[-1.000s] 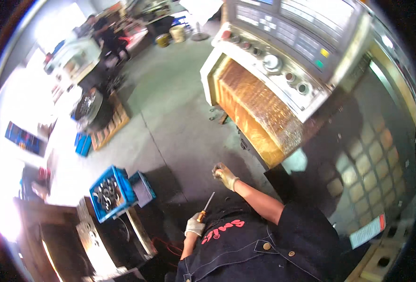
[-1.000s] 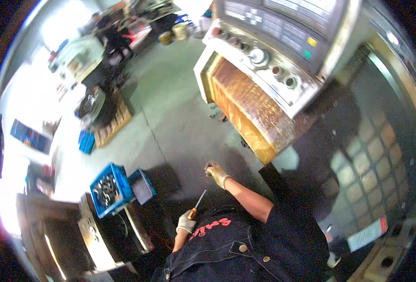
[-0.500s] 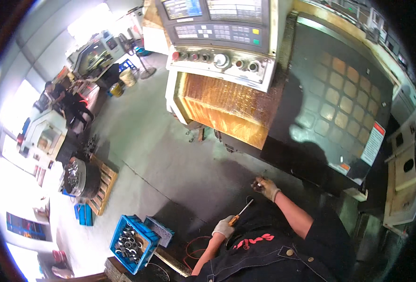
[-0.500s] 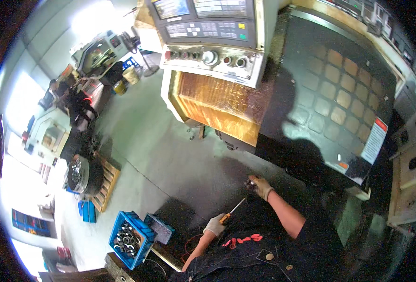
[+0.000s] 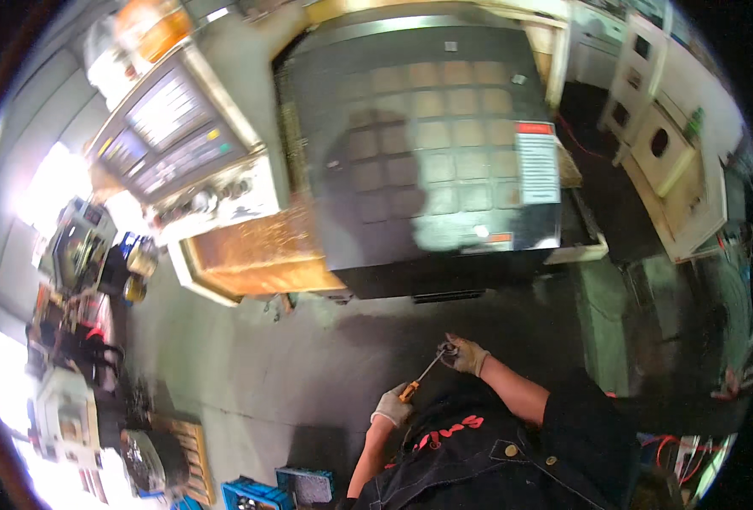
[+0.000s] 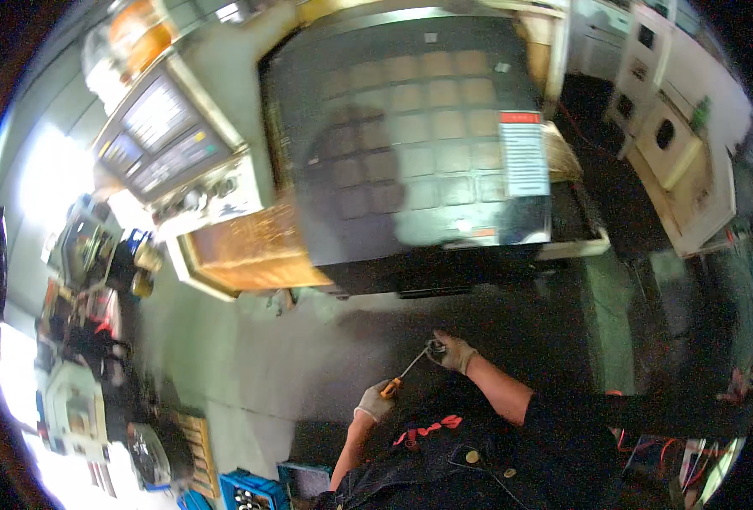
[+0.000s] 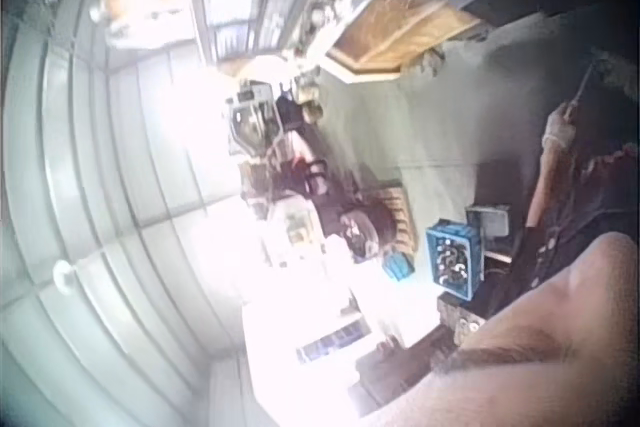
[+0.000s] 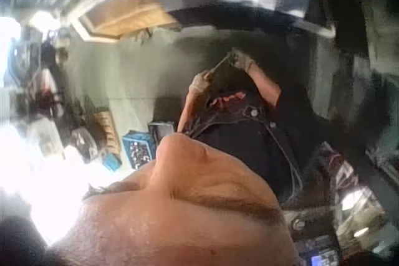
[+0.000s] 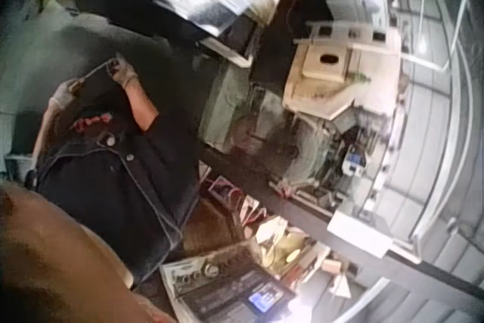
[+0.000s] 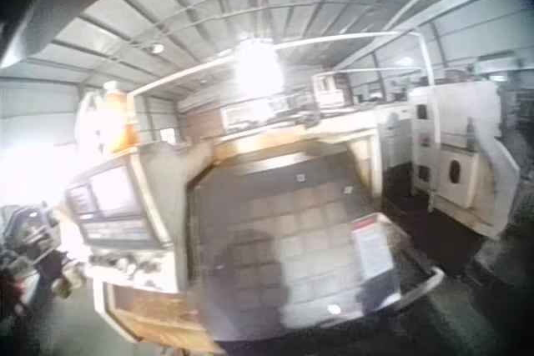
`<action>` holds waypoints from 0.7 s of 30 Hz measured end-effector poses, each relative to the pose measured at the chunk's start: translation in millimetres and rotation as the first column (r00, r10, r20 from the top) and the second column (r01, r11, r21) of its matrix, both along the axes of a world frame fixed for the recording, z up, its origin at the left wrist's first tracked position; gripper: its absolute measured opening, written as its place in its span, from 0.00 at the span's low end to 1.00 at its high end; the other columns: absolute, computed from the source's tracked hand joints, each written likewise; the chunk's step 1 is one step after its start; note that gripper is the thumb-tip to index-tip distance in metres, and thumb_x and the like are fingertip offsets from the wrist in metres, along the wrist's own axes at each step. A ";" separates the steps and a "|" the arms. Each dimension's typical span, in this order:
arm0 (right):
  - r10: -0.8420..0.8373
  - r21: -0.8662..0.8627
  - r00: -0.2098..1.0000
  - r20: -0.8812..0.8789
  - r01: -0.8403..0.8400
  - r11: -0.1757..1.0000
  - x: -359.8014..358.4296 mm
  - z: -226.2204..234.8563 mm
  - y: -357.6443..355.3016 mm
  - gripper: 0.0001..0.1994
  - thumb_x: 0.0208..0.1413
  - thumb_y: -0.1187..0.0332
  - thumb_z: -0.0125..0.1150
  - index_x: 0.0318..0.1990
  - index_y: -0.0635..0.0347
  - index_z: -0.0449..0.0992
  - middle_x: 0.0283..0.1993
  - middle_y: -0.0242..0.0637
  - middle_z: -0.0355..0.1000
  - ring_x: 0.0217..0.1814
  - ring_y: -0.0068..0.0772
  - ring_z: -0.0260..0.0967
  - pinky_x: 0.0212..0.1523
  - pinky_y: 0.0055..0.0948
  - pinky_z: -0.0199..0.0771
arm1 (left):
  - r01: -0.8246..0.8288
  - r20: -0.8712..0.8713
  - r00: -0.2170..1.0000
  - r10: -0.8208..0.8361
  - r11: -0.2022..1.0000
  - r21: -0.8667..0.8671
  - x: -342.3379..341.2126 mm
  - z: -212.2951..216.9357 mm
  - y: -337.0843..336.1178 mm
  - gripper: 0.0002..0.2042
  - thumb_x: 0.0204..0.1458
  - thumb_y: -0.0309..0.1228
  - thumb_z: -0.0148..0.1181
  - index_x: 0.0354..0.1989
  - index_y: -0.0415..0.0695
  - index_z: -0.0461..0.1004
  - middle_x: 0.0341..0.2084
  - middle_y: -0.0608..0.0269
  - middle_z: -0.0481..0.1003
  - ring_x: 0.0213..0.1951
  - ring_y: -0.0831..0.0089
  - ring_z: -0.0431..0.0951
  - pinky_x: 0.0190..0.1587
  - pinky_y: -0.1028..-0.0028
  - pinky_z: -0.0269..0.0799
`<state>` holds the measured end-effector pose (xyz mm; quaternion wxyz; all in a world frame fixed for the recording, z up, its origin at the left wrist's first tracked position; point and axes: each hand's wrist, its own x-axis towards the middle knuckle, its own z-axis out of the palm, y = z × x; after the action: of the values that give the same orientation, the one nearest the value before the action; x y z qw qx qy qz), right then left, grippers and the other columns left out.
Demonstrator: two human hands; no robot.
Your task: The person operates a CNC lathe in a workshop, repeatedly loading metal rings into the chuck and securing them with a screwdriver. The person opens the machine door, inserts the parts, tightens the chuck, and closes the door in a continuous cycle.
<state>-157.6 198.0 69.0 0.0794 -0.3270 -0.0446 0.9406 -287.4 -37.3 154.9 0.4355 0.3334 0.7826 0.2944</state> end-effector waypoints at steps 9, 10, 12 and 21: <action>-0.266 -0.005 0.964 0.000 0.266 0.964 114.8 16.3 133.3 0.08 0.55 0.67 0.57 0.36 0.62 0.68 0.37 0.41 0.69 0.46 0.43 0.69 0.49 0.43 0.73 | 0.327 -0.127 0.923 -0.362 0.916 -0.234 76.3 -9.3 126.6 0.22 0.41 0.28 0.57 0.49 0.39 0.70 0.41 0.51 0.75 0.46 0.65 0.76 0.46 0.72 0.69; -0.300 0.167 0.952 0.060 0.287 0.943 131.5 14.1 148.6 0.08 0.55 0.67 0.57 0.36 0.61 0.68 0.36 0.40 0.69 0.44 0.41 0.70 0.46 0.42 0.75 | 0.366 -0.156 0.898 -0.411 0.895 -0.253 77.5 -25.6 136.1 0.22 0.41 0.28 0.57 0.48 0.39 0.70 0.41 0.51 0.75 0.46 0.65 0.76 0.45 0.73 0.69; -0.299 0.144 0.953 0.058 0.288 0.947 164.6 17.2 174.2 0.09 0.55 0.66 0.57 0.36 0.61 0.68 0.37 0.39 0.69 0.44 0.41 0.70 0.45 0.41 0.76 | 0.356 -0.114 0.913 -0.391 0.902 -0.244 97.2 10.8 164.0 0.21 0.40 0.27 0.57 0.47 0.39 0.71 0.39 0.53 0.76 0.43 0.65 0.76 0.44 0.73 0.70; -0.603 0.186 0.679 -0.419 0.714 0.675 197.1 98.1 244.3 0.13 0.58 0.62 0.53 0.45 0.61 0.68 0.49 0.43 0.66 0.54 0.38 0.63 0.56 0.35 0.68 | 0.093 0.139 0.986 -0.096 0.995 0.028 127.2 44.5 230.3 0.21 0.35 0.21 0.57 0.44 0.36 0.71 0.31 0.63 0.76 0.34 0.72 0.76 0.37 0.75 0.71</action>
<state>39.5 442.3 167.1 0.4784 -0.1432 -0.0675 0.8638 -160.1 193.0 199.4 0.4993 0.3533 0.7302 0.3045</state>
